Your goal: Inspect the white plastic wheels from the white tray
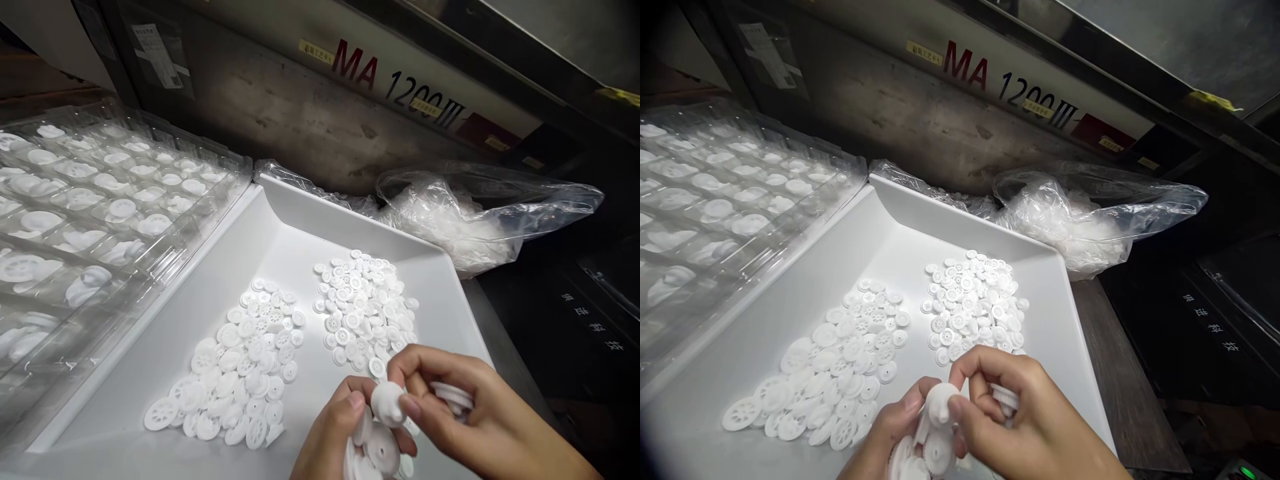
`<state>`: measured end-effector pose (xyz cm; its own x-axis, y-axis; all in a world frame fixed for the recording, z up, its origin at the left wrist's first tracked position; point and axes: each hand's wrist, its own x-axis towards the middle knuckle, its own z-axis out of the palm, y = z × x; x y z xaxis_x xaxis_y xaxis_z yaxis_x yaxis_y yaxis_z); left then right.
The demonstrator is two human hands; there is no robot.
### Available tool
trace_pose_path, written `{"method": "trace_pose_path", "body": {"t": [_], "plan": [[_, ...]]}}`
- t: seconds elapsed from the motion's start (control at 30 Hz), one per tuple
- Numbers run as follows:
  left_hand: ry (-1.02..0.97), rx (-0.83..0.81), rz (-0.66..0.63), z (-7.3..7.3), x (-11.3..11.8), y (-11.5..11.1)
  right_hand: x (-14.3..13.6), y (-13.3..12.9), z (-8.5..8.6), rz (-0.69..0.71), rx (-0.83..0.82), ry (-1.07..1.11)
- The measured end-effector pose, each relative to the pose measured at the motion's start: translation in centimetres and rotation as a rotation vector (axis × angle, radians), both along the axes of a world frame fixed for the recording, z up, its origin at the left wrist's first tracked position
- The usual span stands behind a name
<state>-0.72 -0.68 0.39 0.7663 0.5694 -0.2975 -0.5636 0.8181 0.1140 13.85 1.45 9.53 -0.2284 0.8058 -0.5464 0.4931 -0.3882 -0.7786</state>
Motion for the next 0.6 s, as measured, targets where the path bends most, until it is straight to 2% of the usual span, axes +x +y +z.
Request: {"method": "trace_pose_path", "body": {"t": [0.13,0.43,0.6], "plan": [[0.034,0.025,-0.018,-0.1,0.0,0.1,0.1,0.1,-0.5,-0.084,-0.080,0.123],[0.054,0.014,-0.009,1.1,-0.3,0.5,0.3,-0.6,-1.3,-0.101,-0.090,0.271],[0.066,0.004,0.030,1.0,-0.3,0.6,-0.2,-1.5,-1.8,-0.124,-0.037,0.189]]}}
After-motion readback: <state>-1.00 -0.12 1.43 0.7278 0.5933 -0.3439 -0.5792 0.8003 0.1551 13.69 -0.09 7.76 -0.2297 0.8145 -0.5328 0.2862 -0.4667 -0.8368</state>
